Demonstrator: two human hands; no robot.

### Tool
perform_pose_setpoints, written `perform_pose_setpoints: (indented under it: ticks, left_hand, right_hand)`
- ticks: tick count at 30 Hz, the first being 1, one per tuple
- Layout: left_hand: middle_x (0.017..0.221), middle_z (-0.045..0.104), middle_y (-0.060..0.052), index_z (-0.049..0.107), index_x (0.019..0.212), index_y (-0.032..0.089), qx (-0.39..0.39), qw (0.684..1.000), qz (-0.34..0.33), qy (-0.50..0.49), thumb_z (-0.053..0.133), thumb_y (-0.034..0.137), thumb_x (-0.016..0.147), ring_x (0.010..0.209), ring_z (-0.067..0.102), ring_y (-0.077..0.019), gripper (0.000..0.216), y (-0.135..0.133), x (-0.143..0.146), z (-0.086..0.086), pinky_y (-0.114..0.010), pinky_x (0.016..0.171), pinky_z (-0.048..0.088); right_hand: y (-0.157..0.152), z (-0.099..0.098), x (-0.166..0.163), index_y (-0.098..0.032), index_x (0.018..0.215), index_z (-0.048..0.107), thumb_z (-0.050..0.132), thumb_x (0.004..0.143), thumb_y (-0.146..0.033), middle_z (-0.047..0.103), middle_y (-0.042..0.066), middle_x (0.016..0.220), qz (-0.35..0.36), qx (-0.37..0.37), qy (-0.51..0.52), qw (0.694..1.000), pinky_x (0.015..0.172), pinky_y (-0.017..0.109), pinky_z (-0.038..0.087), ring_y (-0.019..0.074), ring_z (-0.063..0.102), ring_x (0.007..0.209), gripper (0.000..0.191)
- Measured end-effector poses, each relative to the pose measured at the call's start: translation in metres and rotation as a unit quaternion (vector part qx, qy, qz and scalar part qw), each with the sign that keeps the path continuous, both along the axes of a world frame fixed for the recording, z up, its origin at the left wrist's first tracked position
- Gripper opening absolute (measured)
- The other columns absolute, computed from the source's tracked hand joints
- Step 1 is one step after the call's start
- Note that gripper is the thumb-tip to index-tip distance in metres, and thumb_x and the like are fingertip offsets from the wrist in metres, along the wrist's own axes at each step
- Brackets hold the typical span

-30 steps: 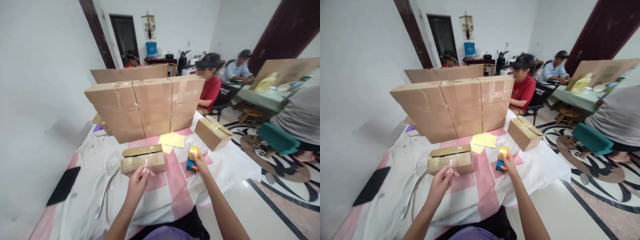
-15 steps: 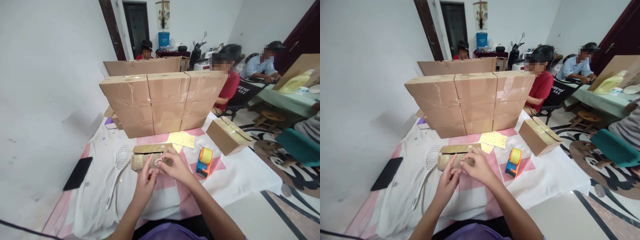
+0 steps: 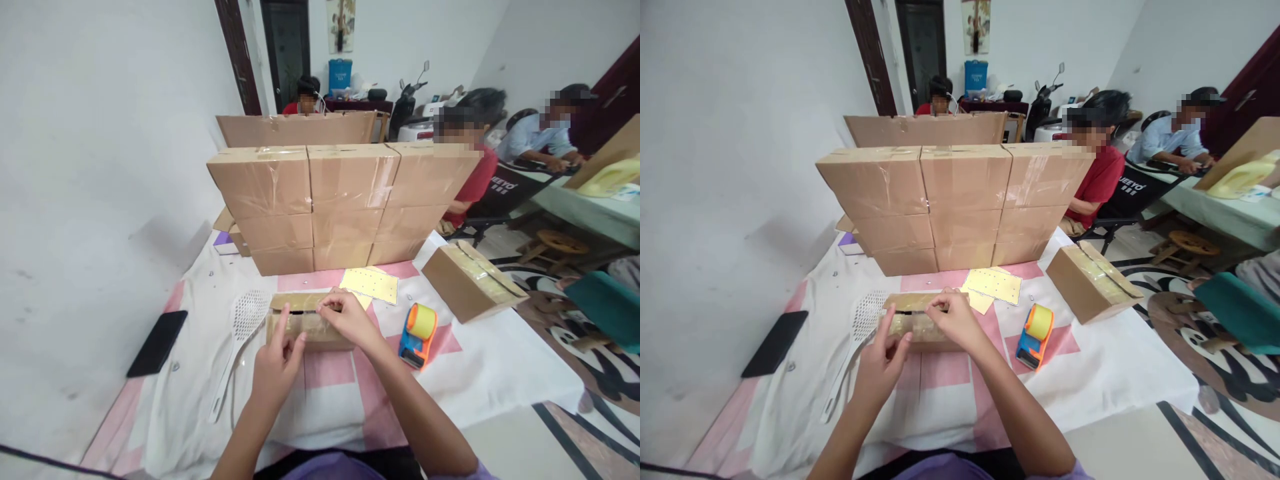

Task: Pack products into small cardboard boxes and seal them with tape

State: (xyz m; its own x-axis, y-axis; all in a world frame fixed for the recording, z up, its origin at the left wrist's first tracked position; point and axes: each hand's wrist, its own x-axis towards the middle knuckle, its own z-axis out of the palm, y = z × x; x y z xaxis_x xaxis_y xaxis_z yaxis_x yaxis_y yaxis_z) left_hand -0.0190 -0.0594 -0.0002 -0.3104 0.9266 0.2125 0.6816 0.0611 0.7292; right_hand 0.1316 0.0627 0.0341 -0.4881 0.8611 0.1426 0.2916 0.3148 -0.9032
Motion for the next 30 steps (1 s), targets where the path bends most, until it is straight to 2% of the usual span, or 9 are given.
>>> perform_pose_setpoints:
  ticks: [4, 8, 11, 14, 17, 19, 21, 24, 30]
  left_hand:
    - [0.059, 0.062, 0.002, 0.052, 0.147, 0.028, -0.120, 0.981, -0.076, 0.129, 0.045, 0.039, 0.100, 0.054, 0.060, -0.0167, 0.049, 0.008, 0.005, -0.011, -0.024, 0.057, 0.037]
    - [0.076, 0.074, -0.002, 0.042, 0.153, 0.036, -0.221, 0.950, -0.090, 0.199, 0.047, 0.036, 0.100, 0.069, 0.071, -0.0219, 0.053, 0.017, 0.009, -0.010, -0.025, 0.061, 0.039]
    - [0.077, 0.076, -0.002, 0.038, 0.155, 0.035, -0.241, 0.941, -0.077, 0.227, 0.046, 0.036, 0.101, 0.070, 0.072, -0.0229, 0.055, 0.021, 0.010, -0.009, -0.026, 0.061, 0.041]
    - [0.069, 0.074, 0.001, 0.040, 0.154, 0.034, -0.227, 0.941, -0.082, 0.236, 0.049, 0.036, 0.099, 0.062, 0.070, -0.0209, 0.056, 0.019, 0.009, -0.013, -0.026, 0.057, 0.039]
    - [0.067, 0.074, 0.000, 0.063, 0.138, 0.029, -0.113, 0.966, -0.069, 0.224, 0.047, 0.036, 0.100, 0.057, 0.067, -0.0161, 0.041, 0.017, -0.001, -0.016, -0.025, 0.058, 0.041]
    - [0.082, 0.079, -0.005, 0.074, 0.121, 0.025, 0.001, 0.974, -0.032, 0.226, 0.045, 0.037, 0.102, 0.068, 0.070, -0.0169, 0.037, 0.021, -0.011, -0.012, -0.027, 0.068, 0.047]
    - [0.110, 0.078, -0.010, 0.072, 0.124, 0.023, 0.063, 0.965, -0.024, 0.255, 0.047, 0.041, 0.101, 0.098, 0.072, -0.0236, 0.038, 0.031, -0.022, -0.005, -0.035, 0.087, 0.048]
    - [0.141, 0.064, -0.011, 0.053, 0.146, 0.025, 0.027, 0.949, -0.094, 0.299, 0.051, 0.046, 0.099, 0.133, 0.056, -0.0301, 0.052, 0.049, -0.033, 0.000, -0.050, 0.112, 0.034]
    - [0.156, 0.049, -0.007, 0.042, 0.153, 0.030, -0.038, 0.937, -0.125, 0.325, 0.043, 0.047, 0.103, 0.147, 0.041, -0.0283, 0.053, 0.050, -0.035, -0.014, -0.055, 0.120, 0.023]
  right_hand:
    - [0.008, -0.004, -0.010, -0.020, 0.071, 0.069, 0.064, 0.086, -0.019, 0.066, 0.003, 0.082, -0.041, 0.112, -0.164, 0.979, 0.086, 0.037, 0.037, 0.0222, 0.057, 0.090, 0.016]
    - [0.012, -0.010, -0.019, -0.020, 0.080, 0.070, 0.070, 0.086, -0.028, 0.062, 0.009, 0.094, -0.089, 0.204, -0.291, 0.930, 0.085, 0.040, 0.034, 0.0279, 0.050, 0.097, 0.011]
    - [0.014, -0.014, -0.022, -0.020, 0.083, 0.070, 0.070, 0.088, -0.033, 0.061, 0.009, 0.095, -0.126, 0.198, -0.286, 0.929, 0.085, 0.039, 0.034, 0.0281, 0.049, 0.098, 0.014]
    - [0.016, -0.017, -0.019, -0.020, 0.080, 0.068, 0.067, 0.091, -0.026, 0.061, 0.006, 0.092, -0.098, 0.189, -0.260, 0.942, 0.085, 0.038, 0.033, 0.0256, 0.050, 0.096, 0.013]
    - [0.019, -0.018, -0.008, -0.020, 0.082, 0.069, 0.069, 0.091, -0.024, 0.060, 0.003, 0.092, -0.023, 0.188, -0.185, 0.964, 0.086, 0.036, 0.033, 0.0221, 0.052, 0.095, 0.010]
    - [0.021, -0.018, 0.000, -0.021, 0.085, 0.071, 0.071, 0.091, -0.026, 0.058, 0.002, 0.092, 0.018, 0.181, -0.128, 0.975, 0.086, 0.035, 0.034, 0.0206, 0.053, 0.095, 0.007]
    - [0.023, -0.020, 0.006, -0.022, 0.087, 0.073, 0.072, 0.091, -0.027, 0.057, 0.002, 0.092, 0.041, 0.178, -0.095, 0.979, 0.087, 0.035, 0.035, 0.0201, 0.053, 0.094, 0.007]
    - [0.024, -0.023, 0.008, -0.022, 0.085, 0.074, 0.069, 0.093, -0.028, 0.057, 0.003, 0.093, 0.036, 0.192, -0.101, 0.976, 0.087, 0.037, 0.036, 0.0209, 0.052, 0.095, 0.011]
    - [0.027, -0.023, -0.003, -0.021, 0.085, 0.073, 0.066, 0.093, -0.026, 0.055, 0.009, 0.097, -0.041, 0.198, -0.202, 0.958, 0.089, 0.043, 0.036, 0.0273, 0.047, 0.099, 0.012]
